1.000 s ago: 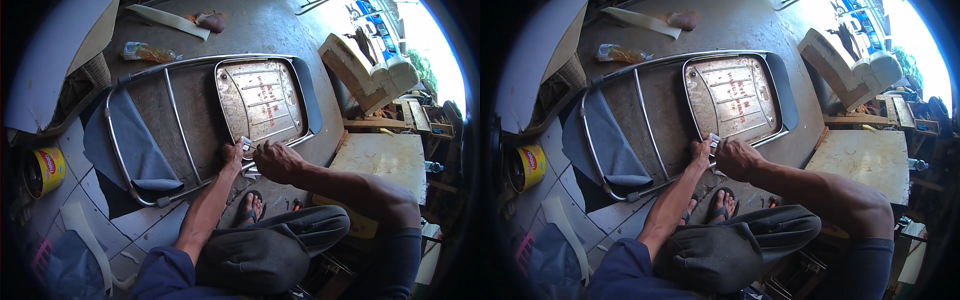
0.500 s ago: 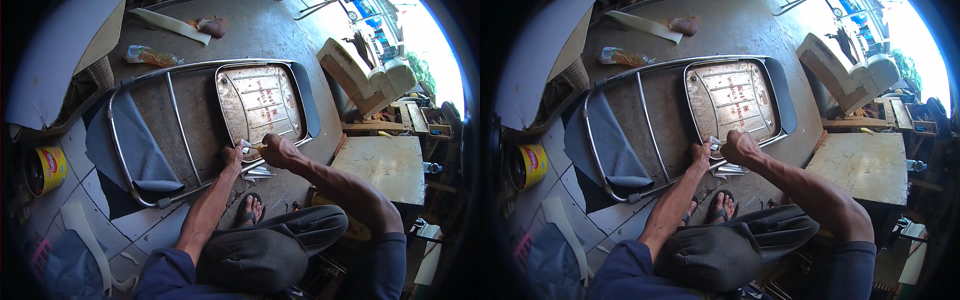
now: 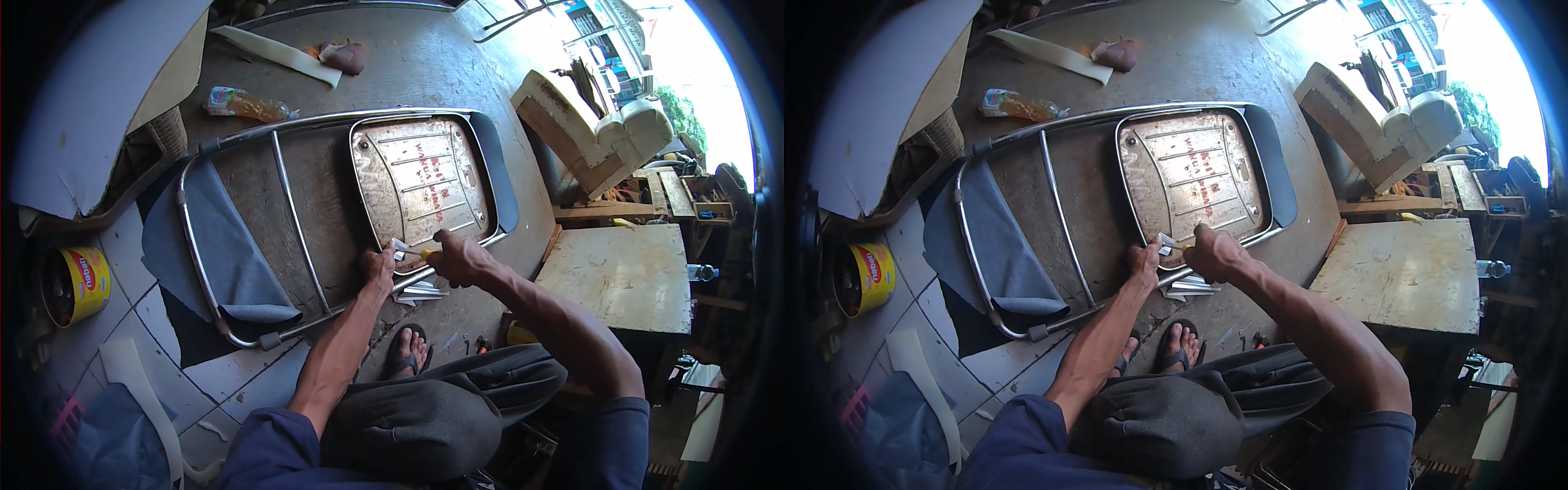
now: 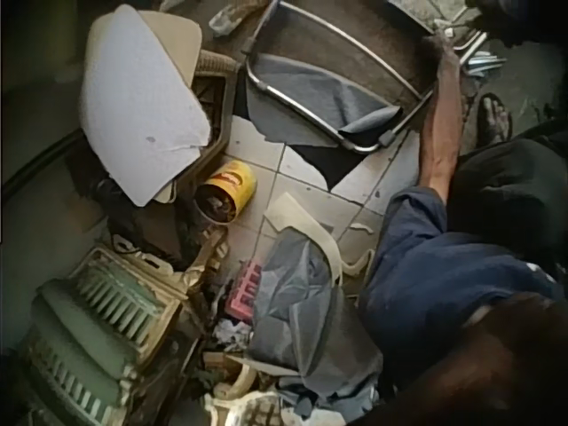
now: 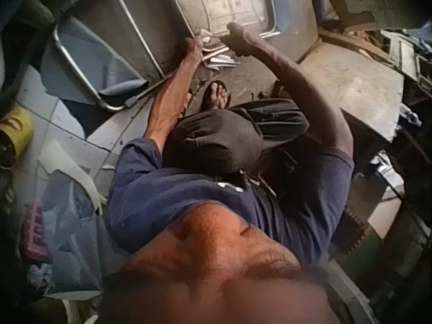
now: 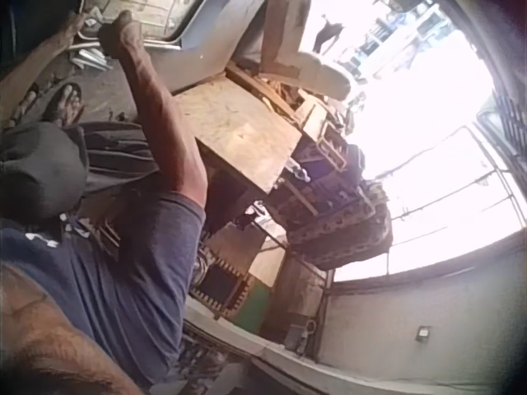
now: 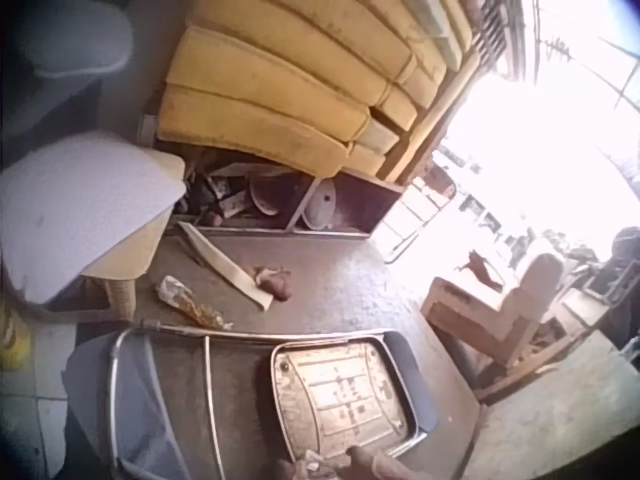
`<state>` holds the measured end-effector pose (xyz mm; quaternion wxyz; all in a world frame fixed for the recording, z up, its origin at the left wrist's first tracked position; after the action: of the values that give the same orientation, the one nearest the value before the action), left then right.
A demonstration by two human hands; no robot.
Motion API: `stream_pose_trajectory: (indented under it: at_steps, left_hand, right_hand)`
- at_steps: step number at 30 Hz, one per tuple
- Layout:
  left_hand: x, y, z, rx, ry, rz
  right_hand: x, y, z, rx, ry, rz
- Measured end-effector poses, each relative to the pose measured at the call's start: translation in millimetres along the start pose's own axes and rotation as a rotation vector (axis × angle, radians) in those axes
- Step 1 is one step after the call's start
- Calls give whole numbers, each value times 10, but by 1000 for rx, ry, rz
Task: The person repairs a folding chair by prying off a metal bracket with a screwdriver and hammer, hammering a small metal piece, and then retrieving a wooden seat board to fit into the frame.
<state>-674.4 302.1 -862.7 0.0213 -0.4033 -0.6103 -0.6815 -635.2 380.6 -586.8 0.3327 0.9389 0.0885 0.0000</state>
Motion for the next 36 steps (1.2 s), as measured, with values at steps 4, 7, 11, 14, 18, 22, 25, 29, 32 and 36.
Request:
stream_pose_trajectory:
  at_steps: [4,7,11,14,18,22,25,29,32,36]
  left_hand:
    - [-84,-184,76,-22,99,53]
    - [-124,-247,-4,21,95,72]
    - [67,96,55,3,7,50]
    - [-79,-33,-2,45,-55,65]
    - [-377,-392,310,-71,128,24]
    - [-482,-326,219,-34,110,14]
    - [-178,-316,82,-4,62,58]
    - [165,-71,-74,-74,15,88]
    - [362,473,-80,-203,-123,31]
    - [188,148,174,-460,113,3]
  right_hand:
    - [-640,414,239,393,547,-983]
    - [-395,12,186,103,318,-449]
    - [328,29,64,-36,-82,215]
    - [-327,263,-95,176,314,-354]
    - [-575,457,273,289,451,-907]
    - [-598,297,172,261,542,-730]
    - [-160,13,-12,73,-129,-7]
    - [130,152,-23,-80,-167,65]
    - [1019,548,-90,121,-211,-139]
    - [2559,1082,625,384,-487,213]
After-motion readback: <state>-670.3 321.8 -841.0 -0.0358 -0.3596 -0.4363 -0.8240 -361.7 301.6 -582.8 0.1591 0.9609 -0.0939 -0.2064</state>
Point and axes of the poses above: each hand's wrist, its own y-axis away from the middle knuckle, its own z-axis out of the palm, x = y × z, the point moved 10 cm from there along -y, towards the middle knuckle, and after that the axes turned 13 degrees about x, right-handed, at the moved point
